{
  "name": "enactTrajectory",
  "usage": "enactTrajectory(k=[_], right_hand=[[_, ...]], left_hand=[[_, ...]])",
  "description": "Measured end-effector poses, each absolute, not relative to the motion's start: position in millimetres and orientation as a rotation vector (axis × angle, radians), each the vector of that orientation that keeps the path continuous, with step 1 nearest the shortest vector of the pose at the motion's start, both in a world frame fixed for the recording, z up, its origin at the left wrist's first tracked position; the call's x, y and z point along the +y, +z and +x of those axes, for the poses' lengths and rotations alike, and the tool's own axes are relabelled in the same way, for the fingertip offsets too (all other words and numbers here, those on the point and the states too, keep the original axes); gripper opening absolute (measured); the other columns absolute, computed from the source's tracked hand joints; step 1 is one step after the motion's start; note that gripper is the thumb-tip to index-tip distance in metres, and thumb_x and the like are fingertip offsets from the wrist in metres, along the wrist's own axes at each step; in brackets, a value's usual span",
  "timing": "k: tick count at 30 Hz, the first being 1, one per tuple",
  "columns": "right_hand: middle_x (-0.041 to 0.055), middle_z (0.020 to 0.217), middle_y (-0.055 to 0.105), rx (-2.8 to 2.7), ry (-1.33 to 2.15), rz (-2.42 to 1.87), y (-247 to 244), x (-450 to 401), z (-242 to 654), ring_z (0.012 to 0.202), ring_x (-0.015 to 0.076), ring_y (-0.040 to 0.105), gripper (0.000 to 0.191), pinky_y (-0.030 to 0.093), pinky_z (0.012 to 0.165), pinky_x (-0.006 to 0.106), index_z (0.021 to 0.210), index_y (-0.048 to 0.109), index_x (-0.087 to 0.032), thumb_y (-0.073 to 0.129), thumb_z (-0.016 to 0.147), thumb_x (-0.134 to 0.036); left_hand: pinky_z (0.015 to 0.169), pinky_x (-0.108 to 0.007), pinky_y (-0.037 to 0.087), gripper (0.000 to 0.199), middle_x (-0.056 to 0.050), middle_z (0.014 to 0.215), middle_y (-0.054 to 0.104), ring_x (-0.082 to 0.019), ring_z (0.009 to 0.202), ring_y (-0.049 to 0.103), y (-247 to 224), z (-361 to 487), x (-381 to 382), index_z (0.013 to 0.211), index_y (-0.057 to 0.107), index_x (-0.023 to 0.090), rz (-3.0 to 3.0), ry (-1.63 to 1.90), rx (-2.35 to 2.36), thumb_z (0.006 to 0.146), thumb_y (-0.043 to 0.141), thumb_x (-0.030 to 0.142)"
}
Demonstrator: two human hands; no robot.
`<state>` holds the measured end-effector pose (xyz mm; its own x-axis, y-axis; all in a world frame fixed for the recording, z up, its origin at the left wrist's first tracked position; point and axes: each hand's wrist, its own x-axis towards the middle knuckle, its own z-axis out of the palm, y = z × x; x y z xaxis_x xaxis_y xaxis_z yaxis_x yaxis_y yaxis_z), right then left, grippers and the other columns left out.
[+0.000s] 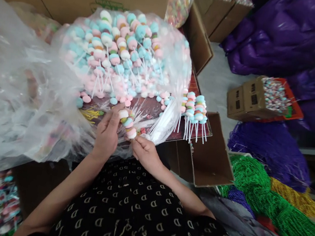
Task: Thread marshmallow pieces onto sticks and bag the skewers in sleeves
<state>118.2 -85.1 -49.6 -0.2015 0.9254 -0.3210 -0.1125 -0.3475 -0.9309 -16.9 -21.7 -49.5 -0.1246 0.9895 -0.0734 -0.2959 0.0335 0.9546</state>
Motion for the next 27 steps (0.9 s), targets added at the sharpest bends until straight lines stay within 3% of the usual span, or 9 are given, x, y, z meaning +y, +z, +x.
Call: enactTrajectory(k=[3, 9, 16, 23, 27], right_hand=[[-0.0096, 0.053, 0.038, -1.068, 1.573, -1.253, -49, -84, 120, 0.050, 0.0095, 0.033, 0.046, 0.030, 0.053, 0.026, 0.078, 0.055, -0.024, 0.062, 0.095, -0.066], [-0.0077, 0.054, 0.049, -1.186, 1.455, -1.312, -48, -85, 127, 0.051, 0.0110, 0.042, 0.053, 0.037, 0.058, 0.028, 0.082, 0.060, -0.023, 0.056, 0.097, -0.075], [-0.0098, 0.048, 0.041, -1.039, 1.590, -1.265, -51, -91, 119, 0.043, 0.0097, 0.035, 0.059, 0.026, 0.047, 0.026, 0.082, 0.062, -0.022, 0.059, 0.094, -0.080], [-0.0093, 0.049, 0.041, -1.040, 1.578, -1.303, -46, -88, 117, 0.044, 0.0096, 0.033, 0.063, 0.022, 0.044, 0.026, 0.086, 0.066, -0.021, 0.061, 0.090, -0.084], [-0.0091, 0.049, 0.042, -1.060, 1.580, -1.309, -47, -89, 117, 0.044, 0.0096, 0.031, 0.064, 0.021, 0.043, 0.026, 0.088, 0.068, -0.021, 0.060, 0.089, -0.085]], left_hand=[[0.073, -0.034, 0.062, 0.038, -0.004, 0.092, 0.080, -0.019, 0.076, 0.073, -47, -15, -14, 0.110, 0.081, 0.026, 0.666, 1.394, 0.981, 0.092, 0.077, 0.059], [0.070, -0.032, 0.063, 0.032, -0.002, 0.084, 0.077, -0.017, 0.072, 0.071, -39, -11, -12, 0.095, 0.078, 0.024, 0.512, 1.241, 0.857, 0.085, 0.085, 0.054], [0.046, -0.022, 0.047, 0.044, 0.000, 0.073, 0.072, -0.016, 0.066, 0.073, -29, 14, -31, 0.096, 0.064, 0.022, 0.521, 1.288, 0.878, 0.093, 0.070, 0.066], [0.041, -0.022, 0.042, 0.048, 0.001, 0.068, 0.070, -0.018, 0.062, 0.073, -26, 6, -25, 0.094, 0.062, 0.023, 0.451, 1.280, 0.829, 0.091, 0.069, 0.070], [0.044, -0.022, 0.046, 0.041, 0.003, 0.071, 0.070, -0.015, 0.062, 0.071, -24, 1, -24, 0.089, 0.061, 0.022, 0.460, 1.286, 0.817, 0.086, 0.080, 0.058]])
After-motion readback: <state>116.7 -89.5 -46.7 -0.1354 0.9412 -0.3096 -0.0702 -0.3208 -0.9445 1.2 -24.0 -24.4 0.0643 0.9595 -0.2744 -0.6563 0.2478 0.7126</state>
